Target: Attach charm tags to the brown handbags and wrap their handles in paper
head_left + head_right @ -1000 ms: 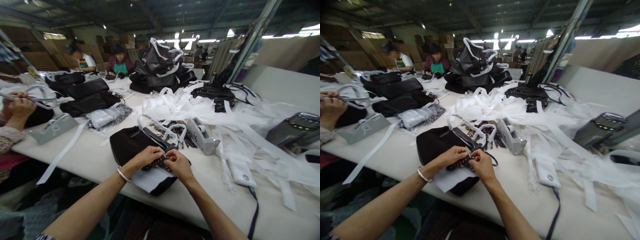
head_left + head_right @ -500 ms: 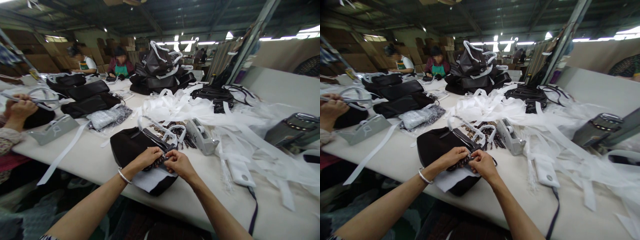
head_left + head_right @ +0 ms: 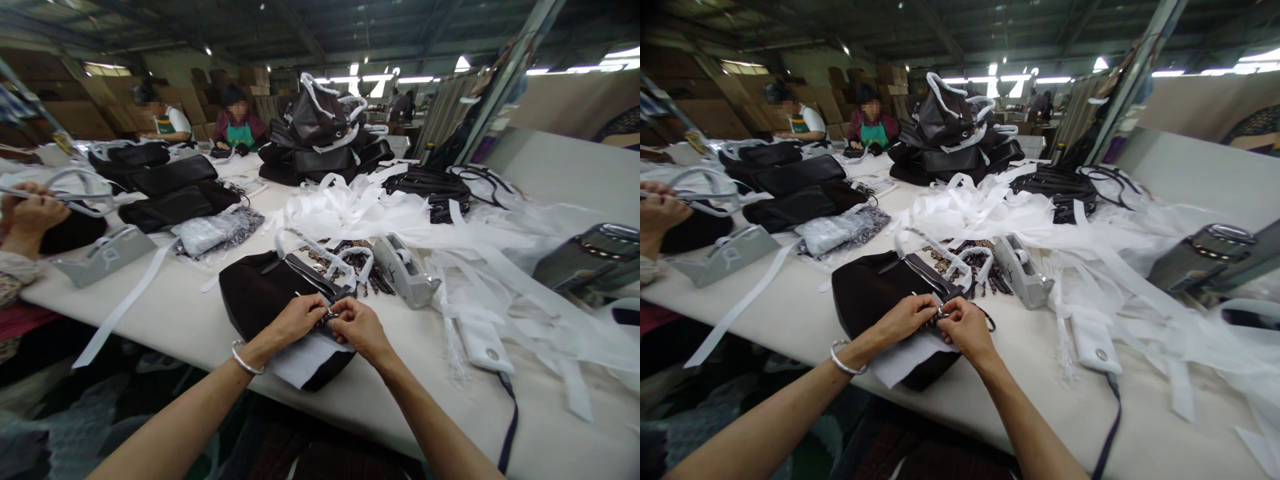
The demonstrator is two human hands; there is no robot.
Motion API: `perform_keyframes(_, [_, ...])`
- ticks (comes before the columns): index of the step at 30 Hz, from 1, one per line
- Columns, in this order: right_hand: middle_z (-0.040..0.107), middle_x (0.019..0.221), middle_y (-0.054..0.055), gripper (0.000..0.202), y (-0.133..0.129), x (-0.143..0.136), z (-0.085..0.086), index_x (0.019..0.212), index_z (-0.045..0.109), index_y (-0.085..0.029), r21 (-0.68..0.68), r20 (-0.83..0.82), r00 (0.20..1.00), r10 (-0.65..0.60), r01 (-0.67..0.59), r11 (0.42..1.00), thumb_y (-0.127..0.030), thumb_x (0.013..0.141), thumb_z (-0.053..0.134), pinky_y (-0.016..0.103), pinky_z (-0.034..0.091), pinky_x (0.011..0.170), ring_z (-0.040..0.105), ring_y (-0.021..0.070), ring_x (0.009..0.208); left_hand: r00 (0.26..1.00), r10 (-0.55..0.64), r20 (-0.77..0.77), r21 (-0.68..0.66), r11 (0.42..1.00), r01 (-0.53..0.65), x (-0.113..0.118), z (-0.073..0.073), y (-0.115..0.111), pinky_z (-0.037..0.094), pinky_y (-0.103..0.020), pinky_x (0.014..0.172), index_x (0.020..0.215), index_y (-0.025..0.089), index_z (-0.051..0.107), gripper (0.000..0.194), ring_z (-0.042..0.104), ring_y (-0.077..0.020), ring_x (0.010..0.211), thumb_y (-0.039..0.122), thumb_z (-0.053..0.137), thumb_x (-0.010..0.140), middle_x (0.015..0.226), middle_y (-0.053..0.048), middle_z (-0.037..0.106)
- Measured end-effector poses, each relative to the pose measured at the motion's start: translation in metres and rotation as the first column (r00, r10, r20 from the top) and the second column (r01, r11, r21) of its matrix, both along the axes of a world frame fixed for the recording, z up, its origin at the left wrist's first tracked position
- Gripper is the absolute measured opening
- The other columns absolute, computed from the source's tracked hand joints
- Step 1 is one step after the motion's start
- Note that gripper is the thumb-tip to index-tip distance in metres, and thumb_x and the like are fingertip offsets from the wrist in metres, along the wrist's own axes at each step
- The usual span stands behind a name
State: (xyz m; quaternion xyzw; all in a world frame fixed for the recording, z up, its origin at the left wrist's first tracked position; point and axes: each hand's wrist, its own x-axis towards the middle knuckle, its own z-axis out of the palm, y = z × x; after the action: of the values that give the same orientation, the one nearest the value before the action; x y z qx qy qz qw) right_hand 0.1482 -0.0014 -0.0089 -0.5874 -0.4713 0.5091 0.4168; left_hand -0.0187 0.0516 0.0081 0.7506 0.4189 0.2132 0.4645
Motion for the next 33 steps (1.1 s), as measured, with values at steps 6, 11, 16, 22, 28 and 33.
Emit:
perform_keyframes(6, [0.062, 0.056, -0.006, 0.019, -0.004, -0.004, -0.002, 0.083, 0.059, -0.019, 0.066, -0.034, 0.997, -0.062, 0.065, 0.996, -0.025, 0.067, 0.067, 0.021, 0.047, 0.048, 0.057, 0.0107, 0.047, 0.995, 0.030, 0.091, -0.193, 0.981, -0.012, 0.001, -0.011, 0.002, 0.042, -0.022, 0.055, 0.080, 0.017, 0.055, 0.023, 0.051, -0.0106, 0.059, 0.038, 0.050, 0.085, 0.070, 0.003, 0.054])
perform_keyframes(11, [0.061, 0.059, -0.006, 0.022, -0.006, -0.003, -0.005, 0.093, 0.062, -0.020, 0.140, -0.025, 0.999, -0.028, 0.031, 0.990, -0.024, 0.071, 0.066, 0.022, 0.046, 0.051, 0.056, 0.0106, 0.050, 0.990, 0.039, 0.139, -0.303, 0.953, 0.005, 0.002, -0.015, 0.002, 0.048, -0.023, 0.057, 0.081, 0.016, 0.054, 0.030, 0.050, -0.0100, 0.061, 0.046, 0.052, 0.084, 0.074, 0.002, 0.051])
perform_keyframes(16, [0.062, 0.064, -0.005, 0.018, -0.009, -0.002, -0.009, 0.094, 0.068, -0.023, 0.271, 0.183, 0.983, 0.008, -0.058, 0.961, -0.022, 0.077, 0.062, 0.023, 0.044, 0.056, 0.056, 0.0113, 0.057, 0.995, 0.051, 0.088, -0.351, 0.936, -0.017, 0.004, -0.013, 0.001, 0.048, -0.025, 0.056, 0.081, 0.016, 0.056, 0.036, 0.052, -0.0120, 0.061, 0.052, 0.055, 0.080, 0.070, 0.002, 0.054])
perform_keyframes(22, [0.069, 0.078, -0.001, 0.010, -0.011, 0.001, -0.019, 0.089, 0.066, -0.021, 0.336, 0.214, 0.977, -0.022, -0.053, 0.941, -0.024, 0.080, 0.062, 0.026, 0.049, 0.066, 0.062, 0.0142, 0.068, 0.991, 0.114, 0.067, -0.415, 0.907, -0.076, 0.008, -0.013, 0.000, 0.047, -0.024, 0.054, 0.075, 0.016, 0.055, 0.029, 0.053, -0.0125, 0.061, 0.045, 0.058, 0.074, 0.067, 0.002, 0.052])
perform_keyframes(28, [0.068, 0.073, -0.002, 0.010, -0.014, -0.001, -0.021, 0.089, 0.064, -0.022, 0.333, 0.155, 0.985, -0.070, 0.014, 0.943, -0.025, 0.080, 0.063, 0.026, 0.049, 0.065, 0.061, 0.0141, 0.065, 0.983, 0.099, 0.154, -0.406, 0.913, -0.028, 0.006, -0.013, -0.001, 0.049, -0.024, 0.054, 0.080, 0.016, 0.056, 0.030, 0.052, -0.0120, 0.063, 0.047, 0.058, 0.078, 0.069, 0.002, 0.053])
perform_keyframes(33, [0.065, 0.069, -0.003, 0.006, -0.018, -0.003, -0.023, 0.084, 0.063, -0.022, 0.365, 0.129, 0.982, -0.140, 0.084, 0.927, -0.026, 0.080, 0.065, 0.026, 0.047, 0.063, 0.059, 0.0132, 0.062, 0.975, 0.096, 0.201, -0.430, 0.903, 0.000, 0.006, -0.010, -0.003, 0.050, -0.023, 0.055, 0.081, 0.017, 0.055, 0.030, 0.054, -0.0116, 0.064, 0.046, 0.059, 0.079, 0.072, 0.001, 0.055])
